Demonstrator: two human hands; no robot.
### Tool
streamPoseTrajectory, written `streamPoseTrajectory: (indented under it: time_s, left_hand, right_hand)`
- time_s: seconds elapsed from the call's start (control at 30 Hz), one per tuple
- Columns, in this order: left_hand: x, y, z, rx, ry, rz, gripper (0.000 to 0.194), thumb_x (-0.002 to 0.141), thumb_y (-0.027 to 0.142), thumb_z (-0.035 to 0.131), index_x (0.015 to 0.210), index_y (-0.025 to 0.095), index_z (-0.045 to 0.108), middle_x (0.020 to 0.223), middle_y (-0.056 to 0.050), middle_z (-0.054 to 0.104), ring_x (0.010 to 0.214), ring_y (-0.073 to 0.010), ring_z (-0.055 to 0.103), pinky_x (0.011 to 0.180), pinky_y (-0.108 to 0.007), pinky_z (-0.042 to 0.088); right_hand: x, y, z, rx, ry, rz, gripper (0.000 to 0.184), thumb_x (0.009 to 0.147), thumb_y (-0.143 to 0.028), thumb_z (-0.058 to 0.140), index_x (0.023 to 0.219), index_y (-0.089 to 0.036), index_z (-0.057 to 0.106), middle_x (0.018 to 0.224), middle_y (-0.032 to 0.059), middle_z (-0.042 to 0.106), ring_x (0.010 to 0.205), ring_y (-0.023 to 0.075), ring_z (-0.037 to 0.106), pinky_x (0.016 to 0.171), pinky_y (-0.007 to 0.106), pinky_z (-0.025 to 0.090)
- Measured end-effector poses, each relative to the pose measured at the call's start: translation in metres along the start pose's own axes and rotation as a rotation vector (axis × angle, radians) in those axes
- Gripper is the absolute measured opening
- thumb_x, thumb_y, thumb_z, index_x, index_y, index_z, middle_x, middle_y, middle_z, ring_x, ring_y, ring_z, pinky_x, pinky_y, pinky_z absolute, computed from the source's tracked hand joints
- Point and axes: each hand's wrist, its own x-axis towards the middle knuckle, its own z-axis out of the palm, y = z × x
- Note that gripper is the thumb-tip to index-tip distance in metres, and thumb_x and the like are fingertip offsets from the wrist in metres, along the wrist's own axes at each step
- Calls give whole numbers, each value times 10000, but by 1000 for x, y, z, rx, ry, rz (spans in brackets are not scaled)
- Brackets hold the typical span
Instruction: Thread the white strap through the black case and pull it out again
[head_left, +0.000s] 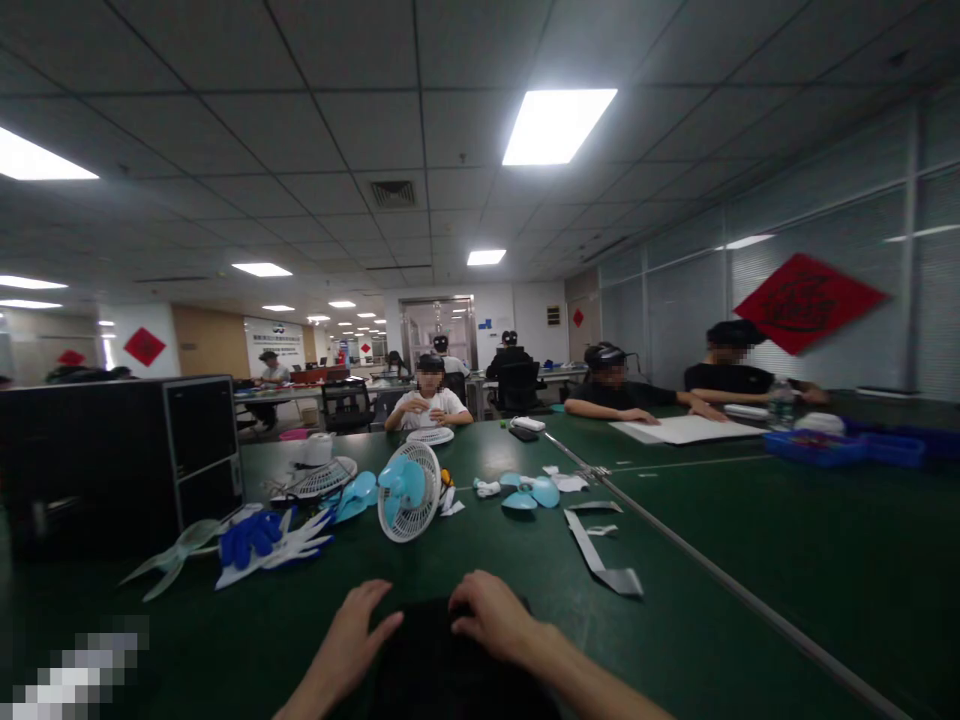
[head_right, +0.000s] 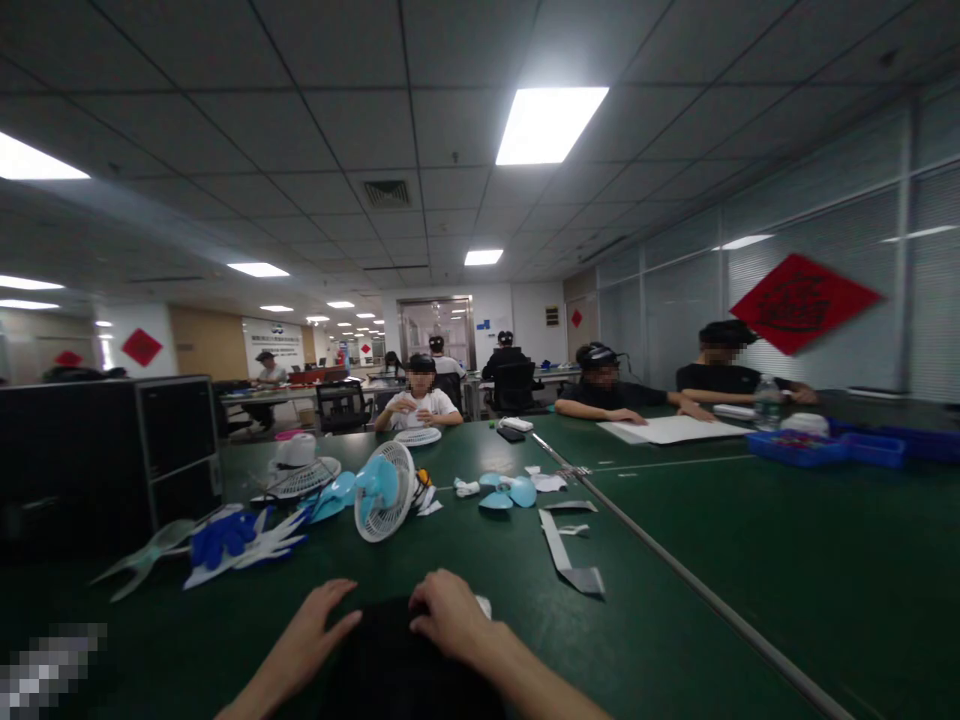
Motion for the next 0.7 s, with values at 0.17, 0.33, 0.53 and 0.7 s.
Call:
streamPoseTrajectory:
  time_s: [0.17, 0.33, 0.53, 0.7]
  left_hand:
    - [-10, 23, 0, -15, -191, 40, 753, 723, 609, 602, 1323, 158, 534, 1400, -136, 509, 1298, -281, 446, 1128, -388, 310]
    - [-15, 36, -9, 4, -262, 9, 877, 652, 621, 666, 1366, 145, 486, 1450, -137, 447, 1331, -289, 402, 1134, -359, 288]
    - [-14, 35, -4, 17, -269, -38, 896, 652, 603, 660, 1396, 150, 446, 1480, -115, 413, 1364, -284, 361, 1146, -353, 263]
    - [-12, 38, -2, 19, -257, -53, 842, 683, 604, 624, 1392, 182, 456, 1477, -90, 426, 1360, -290, 374, 1143, -381, 281]
  right_hand:
    - [-6, 1, 0, -5, 10, -4, 305, 927, -344, 550, 1189, -191, 573, 1223, 82, 587, 1016, 209, 601, 860, 419, 524]
    - [-32, 26, -23, -71, 53, 110, 302, 836, -288, 630, 1129, -218, 646, 1190, 85, 603, 1073, 233, 586, 914, 343, 480]
    - [-72, 80, -69, -327, 184, 521, 301, 817, -220, 598, 1106, -147, 634, 1162, 139, 598, 1099, 272, 563, 918, 364, 445]
    - [-94, 100, -82, -456, 209, 653, 242, 827, -263, 612, 1035, -140, 612, 1094, 157, 619, 1029, 283, 583, 817, 338, 447]
